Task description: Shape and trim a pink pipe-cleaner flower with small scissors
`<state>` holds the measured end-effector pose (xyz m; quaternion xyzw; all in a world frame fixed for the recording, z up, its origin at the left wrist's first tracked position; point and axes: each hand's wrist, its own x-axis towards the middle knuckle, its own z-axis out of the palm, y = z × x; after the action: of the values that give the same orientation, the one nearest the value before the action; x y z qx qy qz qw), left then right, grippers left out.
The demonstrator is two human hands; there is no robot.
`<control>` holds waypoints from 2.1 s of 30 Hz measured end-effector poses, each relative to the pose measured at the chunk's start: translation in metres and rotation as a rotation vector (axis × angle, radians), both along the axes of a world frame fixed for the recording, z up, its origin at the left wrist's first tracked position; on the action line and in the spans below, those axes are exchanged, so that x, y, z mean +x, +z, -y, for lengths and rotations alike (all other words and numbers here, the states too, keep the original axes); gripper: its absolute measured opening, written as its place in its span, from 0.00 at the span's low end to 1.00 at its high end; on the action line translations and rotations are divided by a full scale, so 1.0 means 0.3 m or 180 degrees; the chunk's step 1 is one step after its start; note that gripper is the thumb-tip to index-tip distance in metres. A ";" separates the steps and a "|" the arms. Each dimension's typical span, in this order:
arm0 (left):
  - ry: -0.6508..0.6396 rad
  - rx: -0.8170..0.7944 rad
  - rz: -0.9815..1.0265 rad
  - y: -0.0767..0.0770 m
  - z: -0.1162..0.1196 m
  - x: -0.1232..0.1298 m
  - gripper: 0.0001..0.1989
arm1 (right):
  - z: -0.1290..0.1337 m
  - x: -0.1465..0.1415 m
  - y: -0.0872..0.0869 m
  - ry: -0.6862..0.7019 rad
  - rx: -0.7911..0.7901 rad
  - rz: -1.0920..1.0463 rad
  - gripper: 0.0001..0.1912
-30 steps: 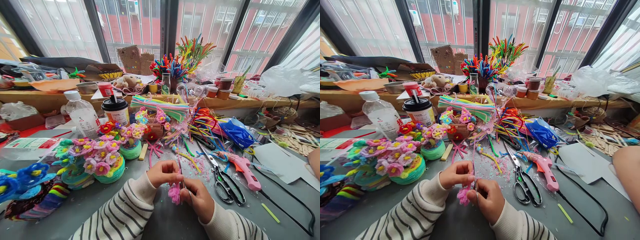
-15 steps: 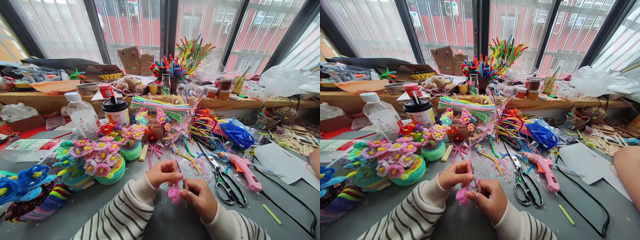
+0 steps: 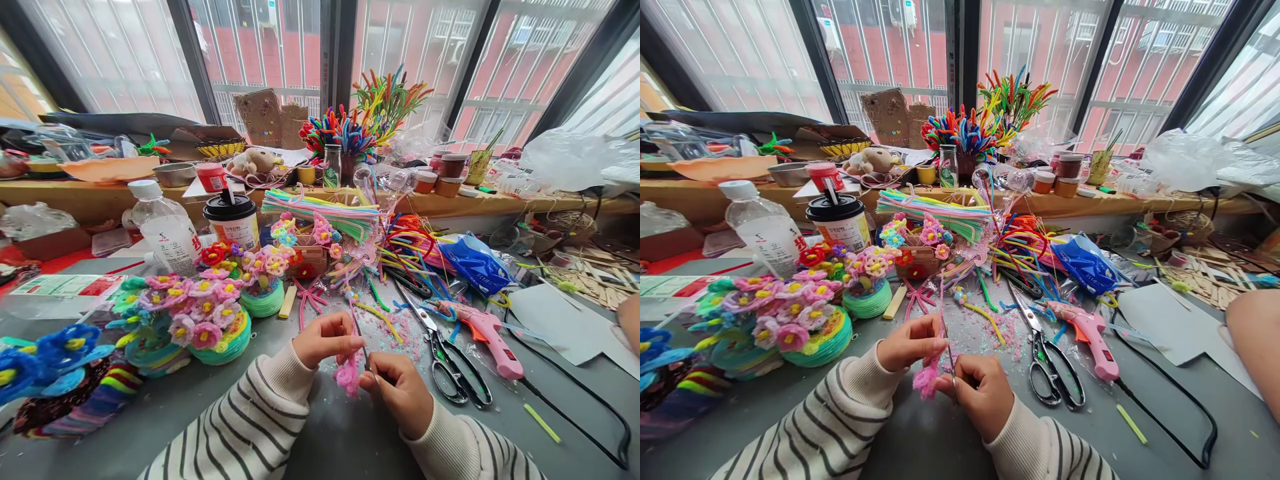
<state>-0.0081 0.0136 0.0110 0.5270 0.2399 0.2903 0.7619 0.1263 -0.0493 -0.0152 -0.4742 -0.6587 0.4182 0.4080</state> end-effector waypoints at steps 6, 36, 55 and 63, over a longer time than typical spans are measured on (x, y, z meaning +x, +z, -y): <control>-0.0080 -0.0146 -0.0089 -0.002 -0.002 -0.001 0.13 | 0.004 -0.005 0.017 0.0296 -0.0131 -0.0008 0.27; -0.0090 -0.0087 -0.0204 -0.004 0.000 0.001 0.13 | 0.003 -0.013 -0.016 0.0266 0.0033 -0.0044 0.26; -0.0266 -0.0129 -0.0293 0.004 0.009 0.004 0.13 | 0.005 -0.011 0.011 0.0319 0.0145 0.0040 0.28; -0.0152 -0.0099 -0.0263 0.000 0.002 0.001 0.14 | 0.000 -0.004 -0.011 0.0020 0.0203 0.0157 0.23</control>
<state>-0.0077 0.0129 0.0109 0.5322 0.2631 0.2462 0.7661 0.1252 -0.0491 -0.0185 -0.4691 -0.6830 0.3864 0.4052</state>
